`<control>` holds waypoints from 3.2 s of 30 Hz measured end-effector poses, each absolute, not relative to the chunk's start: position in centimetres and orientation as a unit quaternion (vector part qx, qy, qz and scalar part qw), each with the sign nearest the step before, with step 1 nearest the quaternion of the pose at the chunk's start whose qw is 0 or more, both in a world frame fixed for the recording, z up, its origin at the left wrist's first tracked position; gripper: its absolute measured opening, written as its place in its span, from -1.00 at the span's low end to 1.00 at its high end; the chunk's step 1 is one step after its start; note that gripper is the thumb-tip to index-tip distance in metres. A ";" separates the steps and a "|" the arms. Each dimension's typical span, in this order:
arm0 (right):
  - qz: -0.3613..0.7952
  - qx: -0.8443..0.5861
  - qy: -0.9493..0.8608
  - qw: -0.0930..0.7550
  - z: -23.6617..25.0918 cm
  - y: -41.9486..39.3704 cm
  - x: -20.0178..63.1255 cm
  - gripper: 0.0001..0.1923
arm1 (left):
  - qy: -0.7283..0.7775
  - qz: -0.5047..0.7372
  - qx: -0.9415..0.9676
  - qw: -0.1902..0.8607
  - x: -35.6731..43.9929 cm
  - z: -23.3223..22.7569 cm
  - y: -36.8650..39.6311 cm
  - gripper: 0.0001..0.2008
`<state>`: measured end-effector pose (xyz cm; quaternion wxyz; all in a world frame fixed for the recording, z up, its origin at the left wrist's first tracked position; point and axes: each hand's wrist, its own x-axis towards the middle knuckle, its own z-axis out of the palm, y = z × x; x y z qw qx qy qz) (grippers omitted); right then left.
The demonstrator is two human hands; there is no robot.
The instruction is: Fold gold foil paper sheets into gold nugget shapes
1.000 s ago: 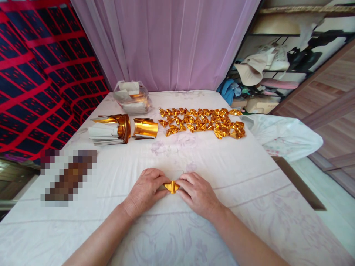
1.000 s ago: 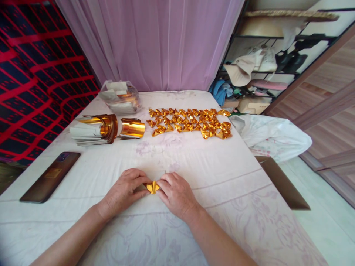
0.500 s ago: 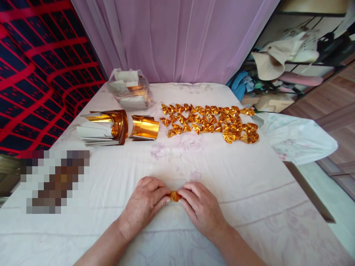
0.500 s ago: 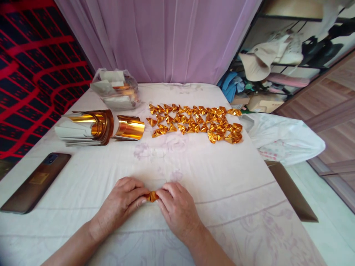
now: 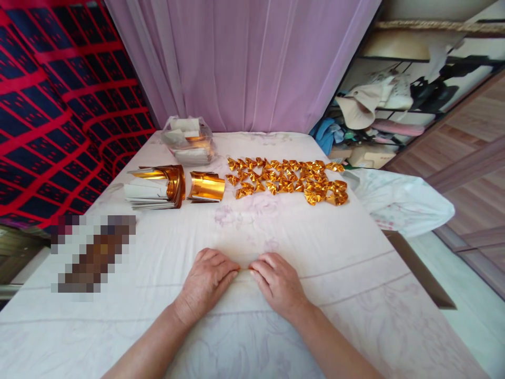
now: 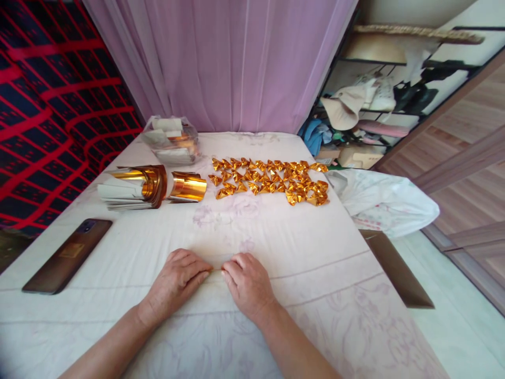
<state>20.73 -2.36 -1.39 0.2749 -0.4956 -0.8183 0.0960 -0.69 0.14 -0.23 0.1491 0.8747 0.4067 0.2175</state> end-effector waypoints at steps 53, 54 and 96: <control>0.063 -0.621 -0.751 0.213 -1.3 -1.5 18.8 -0.85 | 0.510 0.174 0.831 0.142 0.5 -0.5 0.1 -0.83; 0.067 -0.622 -0.751 0.213 -1.3 -1.5 18.8 -0.85 | 0.510 0.174 0.830 0.143 0.5 -0.5 0.1 -0.84; 0.143 -0.542 -0.777 0.285 -1.6 -1.9 20.9 -0.90 | 0.510 0.171 0.819 0.200 -0.9 0.5 -0.3 -0.93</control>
